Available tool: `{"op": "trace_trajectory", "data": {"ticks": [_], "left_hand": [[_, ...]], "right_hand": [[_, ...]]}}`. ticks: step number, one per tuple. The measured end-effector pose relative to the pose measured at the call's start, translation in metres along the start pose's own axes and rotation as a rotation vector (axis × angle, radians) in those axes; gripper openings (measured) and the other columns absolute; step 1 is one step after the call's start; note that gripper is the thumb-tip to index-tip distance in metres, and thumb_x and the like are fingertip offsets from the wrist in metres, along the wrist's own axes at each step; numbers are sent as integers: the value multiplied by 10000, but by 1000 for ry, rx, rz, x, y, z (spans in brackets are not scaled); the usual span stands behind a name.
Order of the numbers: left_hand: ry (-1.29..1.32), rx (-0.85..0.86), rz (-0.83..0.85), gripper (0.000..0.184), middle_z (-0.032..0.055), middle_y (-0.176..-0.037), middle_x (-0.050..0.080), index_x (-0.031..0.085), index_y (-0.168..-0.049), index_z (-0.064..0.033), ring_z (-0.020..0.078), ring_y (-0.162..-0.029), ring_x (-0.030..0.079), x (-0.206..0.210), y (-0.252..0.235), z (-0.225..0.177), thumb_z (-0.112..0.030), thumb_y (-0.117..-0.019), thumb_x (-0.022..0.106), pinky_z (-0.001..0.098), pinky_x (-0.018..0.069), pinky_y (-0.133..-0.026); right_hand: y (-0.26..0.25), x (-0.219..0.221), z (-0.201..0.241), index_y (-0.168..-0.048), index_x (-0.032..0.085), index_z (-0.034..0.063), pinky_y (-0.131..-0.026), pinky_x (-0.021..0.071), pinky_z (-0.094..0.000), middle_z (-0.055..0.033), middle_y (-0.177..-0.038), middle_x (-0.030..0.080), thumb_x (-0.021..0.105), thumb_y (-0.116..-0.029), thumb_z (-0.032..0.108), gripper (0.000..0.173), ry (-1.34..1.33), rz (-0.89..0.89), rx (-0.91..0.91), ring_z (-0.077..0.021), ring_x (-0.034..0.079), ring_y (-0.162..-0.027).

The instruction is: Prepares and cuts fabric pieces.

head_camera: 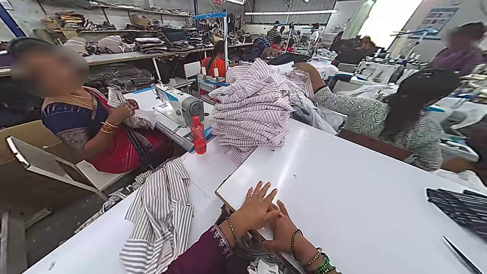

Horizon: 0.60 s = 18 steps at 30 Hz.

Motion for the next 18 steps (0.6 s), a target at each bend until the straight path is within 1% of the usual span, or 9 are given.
{"op": "trace_trajectory", "data": {"ticks": [1,3,7,9,11,12,14,16,18], "left_hand": [[-26,-55,49,696,188,-1688,231,352,-1596,-68,424,-1576,110,14,0,17,-490,-1051,454,695,50,-1212],[-82,-57,54,727,141,-1673,302,378,-1589,-94,370,-1578,165,28,2,32,-573,-1043,383,665,27,-1227],[-33,28,11,635,168,-1606,422,462,-1533,-49,383,-1549,261,26,10,33,-467,-1055,471,657,70,-1232],[-36,102,-95,586,182,-1545,499,535,-1475,-35,395,-1507,351,23,21,37,-419,-1032,542,660,150,-1218],[-54,132,-352,556,194,-1480,565,626,-1386,-27,446,-1453,421,21,41,48,-414,-988,593,716,210,-1171],[-63,90,-491,573,215,-1478,560,644,-1364,-23,483,-1442,418,22,54,58,-434,-969,594,746,216,-1148],[-84,-111,-674,668,267,-1526,484,604,-1404,-17,537,-1459,352,30,87,83,-514,-961,538,789,174,-1126],[-162,-355,-686,742,320,-1578,375,518,-1483,-15,582,-1471,282,44,127,109,-514,-940,592,829,144,-1103],[-230,-653,-547,907,345,-1631,235,354,-1577,0,564,-1509,201,54,171,128,-442,-880,729,808,120,-1125]], "right_hand": [[0,0,-1,-1464,539,31,-1219,-22,-660,-170,-1605,411,807,-735,529,923,27,27,9,-317,199,-1570],[0,1,-2,-1439,573,44,-1216,-16,-667,-176,-1602,411,802,-740,548,892,38,30,9,-338,211,-1564],[2,4,-3,-1343,652,11,-1196,24,-713,-244,-1525,488,819,-711,521,829,12,-72,-45,-427,306,-1512],[4,3,-1,-1300,693,36,-1163,76,-763,-248,-1480,537,822,-673,509,796,19,-163,-103,-469,366,-1470],[3,4,-2,-1263,720,67,-1109,144,-809,-245,-1461,554,817,-626,508,781,18,-269,-185,-498,407,-1435],[2,4,-3,-1255,724,69,-1092,162,-821,-238,-1464,555,819,-615,497,776,12,-296,-210,-507,417,-1425],[2,7,-5,-1250,727,75,-1094,185,-805,-220,-1477,550,781,-620,525,776,28,-316,-217,-497,427,-1422],[7,9,-6,-1266,717,66,-1117,191,-775,-217,-1488,540,746,-668,542,765,37,-307,-195,-487,423,-1429],[12,9,-4,-1280,705,47,-1133,209,-748,-226,-1491,535,709,-724,557,754,47,-308,-173,-489,426,-1427]]}}
Point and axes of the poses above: each hand's wrist, its own y-axis away from the middle knuckle, its own x-axis out of the palm, z = x × y, the point moved 5 cm from there along -y, towards the middle knuckle
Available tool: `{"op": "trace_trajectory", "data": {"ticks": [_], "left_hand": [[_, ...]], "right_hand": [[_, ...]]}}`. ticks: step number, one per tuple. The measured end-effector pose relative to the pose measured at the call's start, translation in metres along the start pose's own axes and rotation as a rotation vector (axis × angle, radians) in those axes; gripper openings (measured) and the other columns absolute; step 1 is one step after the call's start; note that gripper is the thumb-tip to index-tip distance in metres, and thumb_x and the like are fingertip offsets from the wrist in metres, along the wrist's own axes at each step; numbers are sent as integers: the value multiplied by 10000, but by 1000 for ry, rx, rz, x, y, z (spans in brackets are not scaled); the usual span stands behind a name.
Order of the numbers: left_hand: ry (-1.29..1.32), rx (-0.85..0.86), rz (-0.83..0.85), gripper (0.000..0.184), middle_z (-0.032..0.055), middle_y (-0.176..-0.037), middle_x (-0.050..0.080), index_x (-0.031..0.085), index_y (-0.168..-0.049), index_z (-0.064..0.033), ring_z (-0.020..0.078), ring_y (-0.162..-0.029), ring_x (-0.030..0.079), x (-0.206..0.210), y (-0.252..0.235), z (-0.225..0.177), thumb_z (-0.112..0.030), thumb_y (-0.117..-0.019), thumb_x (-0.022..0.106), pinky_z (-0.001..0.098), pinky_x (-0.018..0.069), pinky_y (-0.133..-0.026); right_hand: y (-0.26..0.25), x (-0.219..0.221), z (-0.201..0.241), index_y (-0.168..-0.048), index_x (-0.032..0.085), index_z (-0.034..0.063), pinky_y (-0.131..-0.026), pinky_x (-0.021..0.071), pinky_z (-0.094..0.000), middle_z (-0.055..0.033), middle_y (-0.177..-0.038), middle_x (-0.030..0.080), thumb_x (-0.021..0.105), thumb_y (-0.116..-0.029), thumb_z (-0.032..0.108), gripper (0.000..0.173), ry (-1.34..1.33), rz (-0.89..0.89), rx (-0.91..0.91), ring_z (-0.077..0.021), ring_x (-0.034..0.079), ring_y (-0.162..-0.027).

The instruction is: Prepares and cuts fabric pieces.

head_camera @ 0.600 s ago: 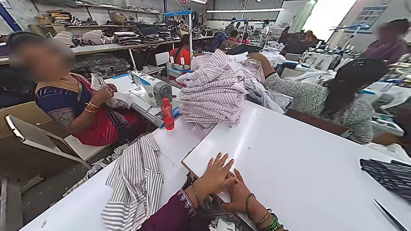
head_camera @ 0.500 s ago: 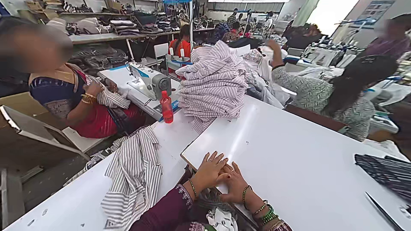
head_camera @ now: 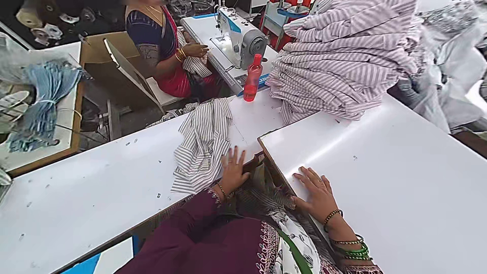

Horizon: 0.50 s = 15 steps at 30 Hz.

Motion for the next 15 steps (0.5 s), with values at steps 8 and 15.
{"op": "trace_trajectory", "data": {"ticks": [8,15], "left_hand": [[-195,-487,423,611,220,-1643,320,311,-1600,-44,398,-1497,358,-11,66,96,-142,-1031,513,658,229,-1185],[-170,-494,352,591,190,-1671,274,327,-1604,-90,388,-1525,308,0,75,89,-254,-1063,497,640,222,-1197]], "right_hand": [[26,-6,1,-1285,687,4,-1171,209,-701,-255,-1507,505,750,-803,388,619,-60,29,22,-488,396,-1448],[66,-10,2,-1459,565,83,-1225,148,-634,-196,-1625,366,783,-837,345,709,13,187,85,-414,270,-1533]]}}
Point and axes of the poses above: each hand's wrist, its own y-axis away from the middle knuckle, its own x-axis out of the palm, z = x × y, the point moved 5 cm from there along -y, towards the middle knuckle
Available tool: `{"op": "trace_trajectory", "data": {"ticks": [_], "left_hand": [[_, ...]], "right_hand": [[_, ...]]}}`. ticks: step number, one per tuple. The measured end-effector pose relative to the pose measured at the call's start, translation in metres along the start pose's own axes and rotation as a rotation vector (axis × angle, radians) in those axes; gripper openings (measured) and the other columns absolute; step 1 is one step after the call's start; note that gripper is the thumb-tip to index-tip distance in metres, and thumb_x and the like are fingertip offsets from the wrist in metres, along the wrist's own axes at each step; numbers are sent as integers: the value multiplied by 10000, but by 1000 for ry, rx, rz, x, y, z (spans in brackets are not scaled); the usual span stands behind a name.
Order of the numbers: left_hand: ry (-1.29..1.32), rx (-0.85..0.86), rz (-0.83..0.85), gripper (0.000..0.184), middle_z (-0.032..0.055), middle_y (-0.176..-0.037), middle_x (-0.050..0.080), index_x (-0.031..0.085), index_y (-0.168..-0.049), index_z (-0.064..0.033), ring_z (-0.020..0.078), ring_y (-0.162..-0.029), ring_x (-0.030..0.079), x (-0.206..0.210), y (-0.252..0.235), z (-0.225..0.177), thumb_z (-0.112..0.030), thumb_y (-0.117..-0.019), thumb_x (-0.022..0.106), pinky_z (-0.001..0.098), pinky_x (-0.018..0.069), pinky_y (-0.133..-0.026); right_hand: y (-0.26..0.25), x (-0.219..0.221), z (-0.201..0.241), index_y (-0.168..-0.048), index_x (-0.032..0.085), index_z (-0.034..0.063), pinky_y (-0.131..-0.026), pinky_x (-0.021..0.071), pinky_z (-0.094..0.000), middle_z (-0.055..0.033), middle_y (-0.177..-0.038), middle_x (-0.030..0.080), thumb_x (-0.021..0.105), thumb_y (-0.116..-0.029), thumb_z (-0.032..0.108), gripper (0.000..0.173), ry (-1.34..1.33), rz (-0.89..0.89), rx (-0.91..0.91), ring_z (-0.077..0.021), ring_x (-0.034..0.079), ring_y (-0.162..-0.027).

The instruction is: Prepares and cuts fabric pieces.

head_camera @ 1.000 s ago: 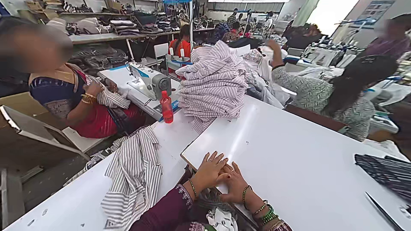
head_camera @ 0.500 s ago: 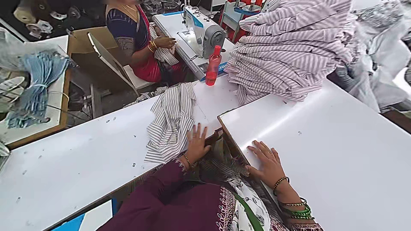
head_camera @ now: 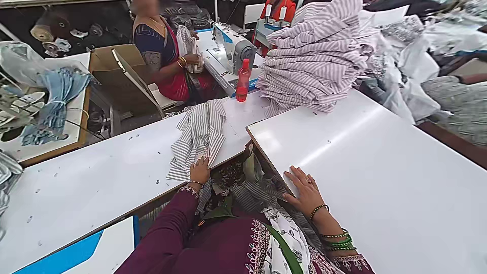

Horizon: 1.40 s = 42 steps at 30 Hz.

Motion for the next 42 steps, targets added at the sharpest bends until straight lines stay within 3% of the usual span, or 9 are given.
{"op": "trace_trajectory", "data": {"ticks": [3,6,11,17,22,26,31,37,42], "left_hand": [[-25,7,8,640,217,-1675,243,299,-1605,-48,400,-1538,272,10,5,-5,-242,-1042,535,630,210,-1213],[-21,10,-20,728,243,-1664,252,286,-1597,-4,407,-1540,263,16,15,-6,-266,-1005,620,630,188,-1221],[28,-19,-224,841,289,-1681,126,271,-1619,-67,497,-1549,137,29,48,-5,-239,-929,720,705,93,-1199],[111,-146,-363,960,301,-1687,42,242,-1624,-60,536,-1544,80,39,91,40,-164,-851,802,768,89,-1156],[153,-438,-372,996,267,-1700,11,218,-1635,-89,523,-1551,54,24,127,115,-211,-848,816,783,114,-1137],[240,-652,-434,985,254,-1704,22,241,-1628,-82,507,-1558,34,18,183,173,-176,-841,826,788,76,-1147],[310,-843,-406,1078,260,-1701,34,236,-1629,-79,494,-1562,37,50,257,223,-353,-804,874,770,93,-1163],[241,-748,-216,1087,243,-1707,35,158,-1653,-115,480,-1566,35,70,287,196,-260,-818,838,738,105,-1190],[248,-798,-248,1040,208,-1718,32,159,-1655,-129,451,-1577,11,78,285,190,-215,-842,803,738,77,-1192]], "right_hand": [[24,1,-3,-1486,539,94,-1232,131,-630,-182,-1635,352,726,-863,485,759,-30,19,12,-400,256,-1542],[51,-4,-10,-1460,496,-68,-1217,231,-606,-264,-1555,439,611,-905,548,838,-251,-189,-2,-426,381,-1476],[96,-15,-34,-1488,372,-139,-1194,344,-396,-338,-1535,403,497,-1000,285,658,-580,-486,162,-371,416,-1449],[123,-5,-33,-1419,568,-18,-1207,214,-635,-274,-1557,430,671,-913,396,661,-122,-237,192,-480,349,-1477],[127,-1,-28,-1492,504,34,-1209,181,-659,-266,-1612,343,821,-813,323,803,27,-93,246,-475,269,-1515],[114,0,-21,-1492,503,35,-1163,173,-739,-311,-1598,331,882,-723,208,875,65,-125,270,-518,254,-1505],[46,0,4,-1638,216,162,-1140,85,-791,-322,-1669,57,863,-812,271,1055,198,102,545,-544,36,-1537],[-57,8,38,-1644,177,157,-1149,152,-765,-333,-1663,65,802,-827,201,1029,315,104,446,-564,97,-1521],[-65,15,41,-1632,221,126,-1124,174,-792,-357,-1646,112,799,-812,126,1003,334,40,330,-588,140,-1502]]}}
Point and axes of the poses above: each hand's wrist, its own y-axis away from the middle knuckle, its own x-axis out of the palm, z = x × y, the point moved 5 cm from there along -y, towards the middle knuckle
